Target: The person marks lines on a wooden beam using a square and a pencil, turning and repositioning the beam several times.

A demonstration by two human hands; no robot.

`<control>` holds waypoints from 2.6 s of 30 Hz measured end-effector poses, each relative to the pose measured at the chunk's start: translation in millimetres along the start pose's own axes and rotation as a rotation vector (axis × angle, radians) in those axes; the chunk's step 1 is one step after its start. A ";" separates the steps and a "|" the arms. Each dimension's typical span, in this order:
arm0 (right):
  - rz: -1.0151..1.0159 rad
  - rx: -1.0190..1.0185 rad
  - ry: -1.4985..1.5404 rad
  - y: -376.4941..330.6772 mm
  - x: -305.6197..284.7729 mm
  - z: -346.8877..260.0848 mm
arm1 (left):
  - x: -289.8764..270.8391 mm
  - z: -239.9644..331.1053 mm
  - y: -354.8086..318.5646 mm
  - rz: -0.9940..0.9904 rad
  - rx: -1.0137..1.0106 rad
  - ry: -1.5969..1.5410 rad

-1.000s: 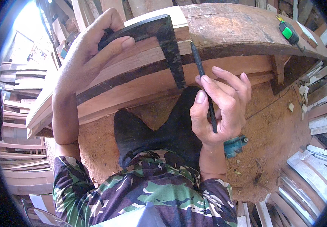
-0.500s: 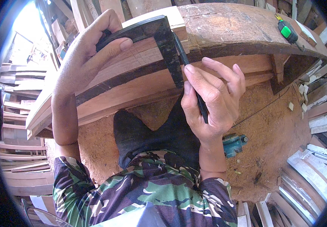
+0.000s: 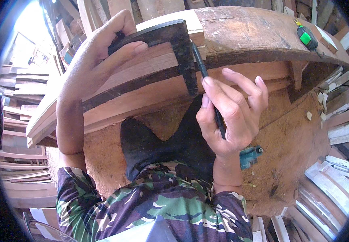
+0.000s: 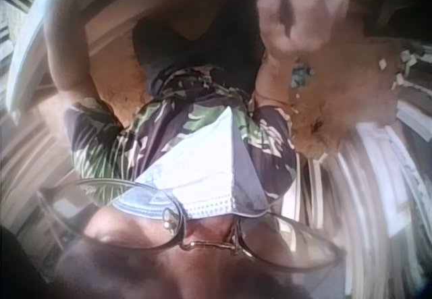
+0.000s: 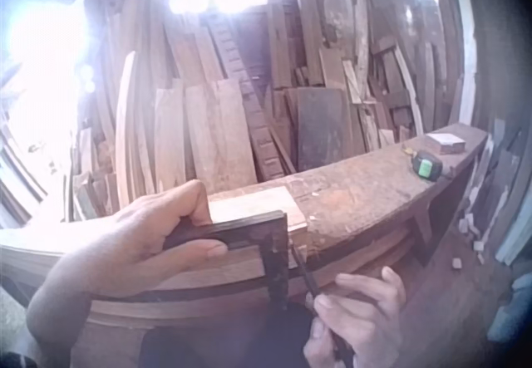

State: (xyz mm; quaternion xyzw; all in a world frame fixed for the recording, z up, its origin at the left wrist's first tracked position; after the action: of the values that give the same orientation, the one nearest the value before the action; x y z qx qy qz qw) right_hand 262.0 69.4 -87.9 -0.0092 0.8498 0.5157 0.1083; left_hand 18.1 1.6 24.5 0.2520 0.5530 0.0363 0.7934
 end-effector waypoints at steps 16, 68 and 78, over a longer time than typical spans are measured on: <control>-0.014 0.013 -0.048 -2.1 2.7 2.4 | 0.7 0.2 2.1 0.027 0.073 -0.038; -1.641 0.238 0.607 215.3 190.6 -385.7 | -321.0 94.1 -229.6 0.390 -0.507 -0.175; -1.541 0.430 0.482 70.7 315.0 -538.7 | -487.6 -67.2 -556.9 0.215 -0.795 -0.194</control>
State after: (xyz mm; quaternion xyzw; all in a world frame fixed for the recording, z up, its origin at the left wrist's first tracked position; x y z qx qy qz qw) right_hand -148.6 -340.6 152.5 -0.6771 0.6853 0.1077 0.2456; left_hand -353.4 -622.9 180.8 -0.0152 0.3891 0.3056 0.8689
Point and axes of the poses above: each hand's wrist, its own y-axis towards the middle knuckle, its own x-axis out of the palm, z = x × y, the point moved 4 cm from there along y, towards the middle knuckle, and after that the axes turned 9 degrees about x, right-handed, at the moved point
